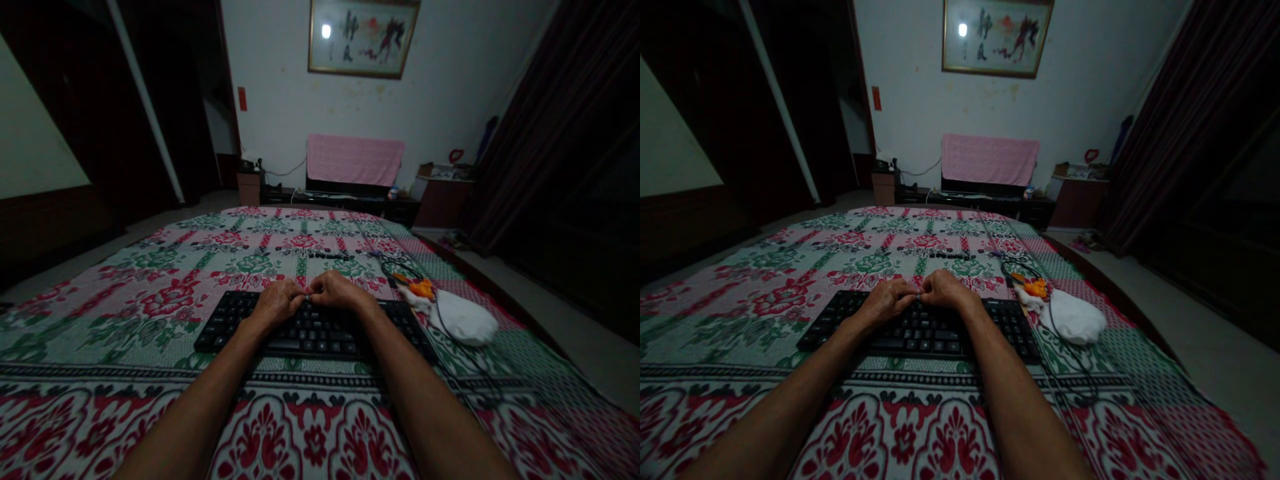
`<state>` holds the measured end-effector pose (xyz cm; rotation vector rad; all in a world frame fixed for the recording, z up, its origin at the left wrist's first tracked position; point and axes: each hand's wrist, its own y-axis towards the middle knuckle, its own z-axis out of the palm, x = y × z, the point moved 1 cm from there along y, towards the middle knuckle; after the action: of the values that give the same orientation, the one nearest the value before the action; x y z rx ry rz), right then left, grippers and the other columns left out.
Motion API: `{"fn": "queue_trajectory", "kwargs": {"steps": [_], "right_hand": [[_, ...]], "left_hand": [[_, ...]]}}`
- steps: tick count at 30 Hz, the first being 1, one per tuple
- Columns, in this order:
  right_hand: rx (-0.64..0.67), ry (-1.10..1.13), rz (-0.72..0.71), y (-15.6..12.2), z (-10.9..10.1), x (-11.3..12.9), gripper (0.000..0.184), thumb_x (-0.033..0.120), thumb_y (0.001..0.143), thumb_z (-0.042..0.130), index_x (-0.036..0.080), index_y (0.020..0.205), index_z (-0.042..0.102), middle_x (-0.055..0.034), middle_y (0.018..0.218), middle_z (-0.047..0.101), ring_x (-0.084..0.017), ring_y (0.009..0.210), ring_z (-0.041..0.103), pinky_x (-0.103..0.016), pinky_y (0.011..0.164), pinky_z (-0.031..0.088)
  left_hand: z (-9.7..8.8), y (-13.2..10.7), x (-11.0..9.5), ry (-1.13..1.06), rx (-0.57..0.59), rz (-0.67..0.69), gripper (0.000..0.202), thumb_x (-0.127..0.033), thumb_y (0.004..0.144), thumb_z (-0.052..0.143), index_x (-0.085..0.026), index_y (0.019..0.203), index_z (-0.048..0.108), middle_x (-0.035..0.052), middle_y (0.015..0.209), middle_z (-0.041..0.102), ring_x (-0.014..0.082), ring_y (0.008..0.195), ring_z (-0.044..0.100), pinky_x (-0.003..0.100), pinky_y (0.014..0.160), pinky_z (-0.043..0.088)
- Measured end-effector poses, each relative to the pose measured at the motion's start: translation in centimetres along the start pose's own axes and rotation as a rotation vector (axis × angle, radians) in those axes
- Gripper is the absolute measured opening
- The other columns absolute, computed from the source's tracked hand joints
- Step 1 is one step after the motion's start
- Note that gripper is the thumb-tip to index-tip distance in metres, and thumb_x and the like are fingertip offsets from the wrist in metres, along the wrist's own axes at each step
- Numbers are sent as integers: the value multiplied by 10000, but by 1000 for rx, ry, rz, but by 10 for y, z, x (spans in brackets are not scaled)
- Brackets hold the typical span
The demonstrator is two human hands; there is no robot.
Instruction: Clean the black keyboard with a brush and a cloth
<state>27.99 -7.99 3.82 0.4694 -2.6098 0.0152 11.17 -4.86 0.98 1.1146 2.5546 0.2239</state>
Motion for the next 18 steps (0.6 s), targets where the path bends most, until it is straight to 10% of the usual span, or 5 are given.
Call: {"fn": "queue_trajectory", "kwargs": {"steps": [18], "right_hand": [[92,203,74,2,-1,-9,262,326,707,543,97,680,667,54,522,463,-60,523,382,-168,480,276]], "left_hand": [[2,5,-1,-204,-19,-153,248,-310,775,503,-213,800,730,29,795,699,153,760,608,223,654,399]]}}
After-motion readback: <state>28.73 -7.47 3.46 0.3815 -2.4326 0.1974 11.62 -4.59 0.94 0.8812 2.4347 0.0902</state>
